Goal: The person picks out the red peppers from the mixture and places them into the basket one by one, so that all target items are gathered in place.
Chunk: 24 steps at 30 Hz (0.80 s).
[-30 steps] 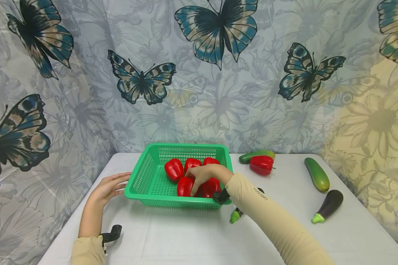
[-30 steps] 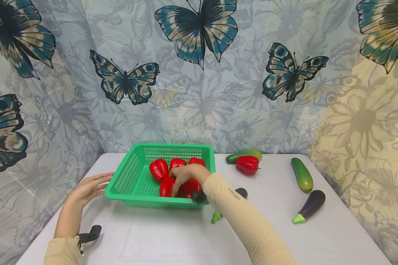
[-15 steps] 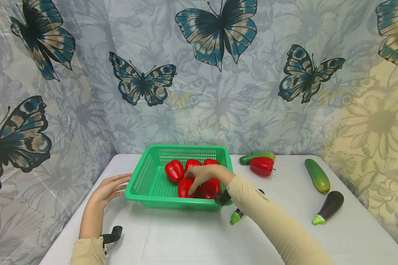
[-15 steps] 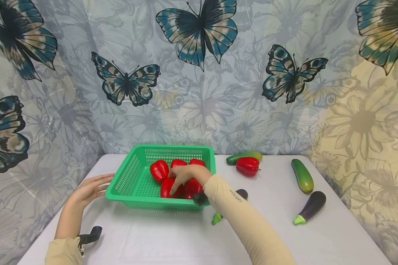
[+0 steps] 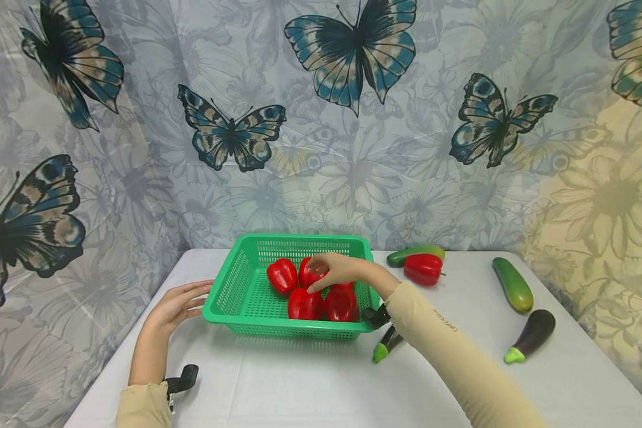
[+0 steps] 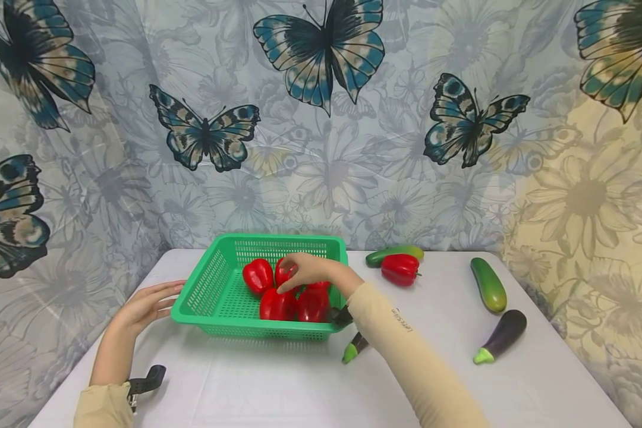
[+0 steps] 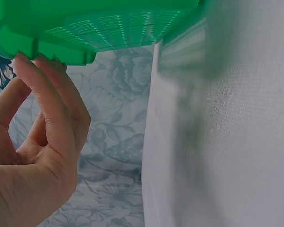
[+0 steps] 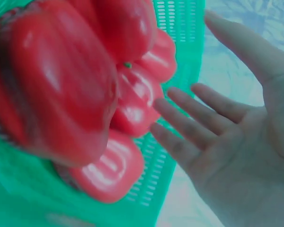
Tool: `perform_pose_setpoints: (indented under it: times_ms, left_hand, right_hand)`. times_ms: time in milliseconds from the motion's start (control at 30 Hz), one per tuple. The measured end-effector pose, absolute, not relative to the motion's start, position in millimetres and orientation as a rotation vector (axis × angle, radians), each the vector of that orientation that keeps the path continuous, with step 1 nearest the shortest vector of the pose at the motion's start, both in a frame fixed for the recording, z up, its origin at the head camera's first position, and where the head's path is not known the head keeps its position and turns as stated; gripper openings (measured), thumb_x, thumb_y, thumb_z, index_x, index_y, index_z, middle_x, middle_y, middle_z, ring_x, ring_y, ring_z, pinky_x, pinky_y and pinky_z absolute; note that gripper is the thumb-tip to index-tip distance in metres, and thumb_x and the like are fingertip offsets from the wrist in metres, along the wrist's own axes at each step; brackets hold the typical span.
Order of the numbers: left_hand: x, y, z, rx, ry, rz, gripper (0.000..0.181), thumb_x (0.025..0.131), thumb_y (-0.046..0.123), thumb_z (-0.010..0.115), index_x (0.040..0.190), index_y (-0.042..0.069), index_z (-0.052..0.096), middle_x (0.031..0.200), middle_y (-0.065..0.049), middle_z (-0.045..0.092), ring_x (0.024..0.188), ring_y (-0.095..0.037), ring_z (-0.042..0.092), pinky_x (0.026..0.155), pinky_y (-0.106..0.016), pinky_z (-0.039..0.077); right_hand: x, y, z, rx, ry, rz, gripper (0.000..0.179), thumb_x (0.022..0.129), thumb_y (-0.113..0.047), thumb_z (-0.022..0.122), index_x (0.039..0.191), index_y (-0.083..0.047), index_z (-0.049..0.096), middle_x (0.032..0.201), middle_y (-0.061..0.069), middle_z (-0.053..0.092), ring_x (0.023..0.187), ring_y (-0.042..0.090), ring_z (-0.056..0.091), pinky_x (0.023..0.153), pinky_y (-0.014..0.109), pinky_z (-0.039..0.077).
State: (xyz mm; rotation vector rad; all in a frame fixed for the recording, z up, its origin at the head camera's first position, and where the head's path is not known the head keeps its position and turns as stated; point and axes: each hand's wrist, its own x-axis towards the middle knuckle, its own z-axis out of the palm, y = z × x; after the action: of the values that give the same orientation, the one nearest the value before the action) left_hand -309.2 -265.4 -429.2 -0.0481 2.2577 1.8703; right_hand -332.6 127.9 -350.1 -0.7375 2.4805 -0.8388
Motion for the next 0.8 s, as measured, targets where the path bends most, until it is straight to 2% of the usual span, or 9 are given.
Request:
perform_pose_setpoints:
  times_ms: [300,600,800]
  left_hand:
    - [-309.4,-266.4,-429.5,-0.036,2.234,1.88,0.054,0.093,0.032,0.067,0.138,0.004,0.054,0.104,0.02,0.065,0.096,-0.005,0.067,0.084,-0.026,0.055]
    - [-310.1,-264.6,-428.2,-0.039,2.236,1.867,0.058,0.093,0.033,0.067,0.14,0.003,0.051,0.104,0.019,0.065,0.097,-0.004,0.066,0.084,-0.026,0.055]
    - [-311.5,-265.1,-429.3,-0.021,2.231,1.866,0.059,0.095,0.032,0.065,0.142,0.001,0.048,0.105,0.018,0.065,0.096,-0.004,0.065,0.083,-0.026,0.055]
  right_hand:
    - [-334.1,153.0,-350.4,-0.671,2.663,-1.182,0.065,0.089,-0.03,0.072,0.141,-0.002,0.046,0.14,0.017,0.052,0.131,0.037,0.05,0.105,0.047,0.046]
    - [-337.4,178.7,-352.2,-0.398,2.858,-1.445,0.076,0.09,-0.034,0.071,0.149,-0.005,0.034,0.151,0.017,0.04,0.14,0.036,0.039,0.114,0.053,0.034]
    - [-338.9,197.9,-359.5,-0.246,2.987,-1.543,0.081,0.09,-0.031,0.071,0.151,-0.001,0.027,0.154,0.02,0.033,0.142,0.037,0.034,0.114,0.054,0.033]
